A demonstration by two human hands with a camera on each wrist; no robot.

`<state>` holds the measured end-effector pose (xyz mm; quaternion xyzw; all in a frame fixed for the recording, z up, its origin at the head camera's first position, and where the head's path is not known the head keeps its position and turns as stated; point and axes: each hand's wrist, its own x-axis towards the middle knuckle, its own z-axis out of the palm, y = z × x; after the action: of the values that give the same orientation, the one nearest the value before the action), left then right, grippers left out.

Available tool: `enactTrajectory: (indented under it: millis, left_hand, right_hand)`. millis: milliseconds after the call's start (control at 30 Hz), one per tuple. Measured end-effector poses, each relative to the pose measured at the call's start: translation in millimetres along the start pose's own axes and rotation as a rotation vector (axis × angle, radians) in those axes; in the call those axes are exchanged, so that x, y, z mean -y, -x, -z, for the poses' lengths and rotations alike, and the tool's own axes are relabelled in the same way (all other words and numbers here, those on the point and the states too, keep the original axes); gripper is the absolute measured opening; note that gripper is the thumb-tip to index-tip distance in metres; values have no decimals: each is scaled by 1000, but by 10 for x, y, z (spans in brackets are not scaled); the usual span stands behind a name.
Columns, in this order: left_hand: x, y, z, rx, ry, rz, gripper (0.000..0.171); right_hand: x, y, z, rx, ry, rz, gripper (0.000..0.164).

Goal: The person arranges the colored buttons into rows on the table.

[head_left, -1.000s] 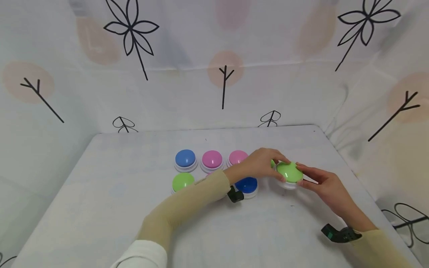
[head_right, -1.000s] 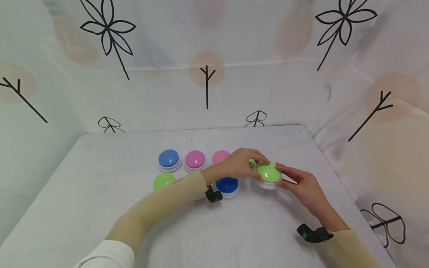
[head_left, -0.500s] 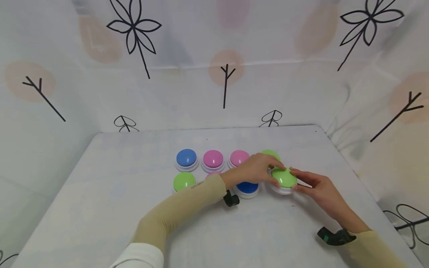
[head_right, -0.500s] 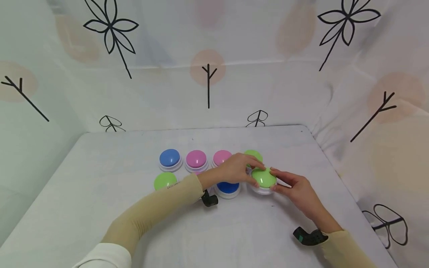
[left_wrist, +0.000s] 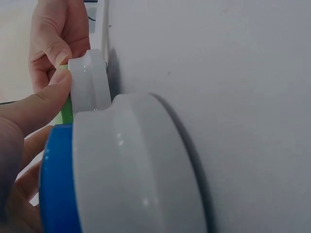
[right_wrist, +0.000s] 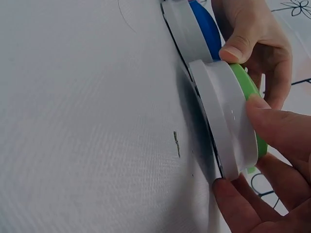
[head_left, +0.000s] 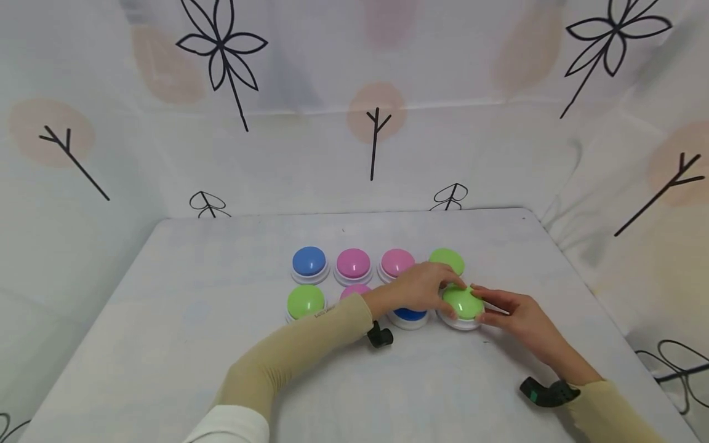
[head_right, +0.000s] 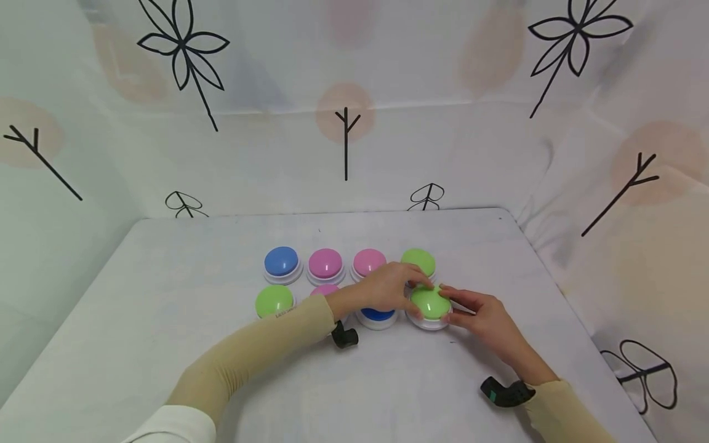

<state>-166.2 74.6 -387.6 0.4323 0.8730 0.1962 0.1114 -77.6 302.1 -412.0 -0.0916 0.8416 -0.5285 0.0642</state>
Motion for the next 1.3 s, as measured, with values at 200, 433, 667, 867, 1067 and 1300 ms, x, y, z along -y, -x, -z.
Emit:
enactTrajectory:
  millis: [200,433,667,867,1067,1300]
  left_hand:
    - [-1,-6,-24,5,-18,16,57]
    - [18,-7,-24,10,-2,-7,56]
    - [45,-11,-26,13,30,-8,56]
    - [52,-3,-18,24,23,-4,56]
    - [85,1,-2,41,25,-13,60]
    - [118,30,43,46,73,-26,60]
  right_hand:
    - [-33,-39,-2,9,-8,-2,54]
    - [-57,-50,11,27,5,-41,59]
    - [-85,-77,16,43,7,-28,60]
    - [-85,-89,1,52,13,-14,61]
    - [-83,-126,16,71,53,-9,61]
    - [-40,-136,55,46,129,-9,59]
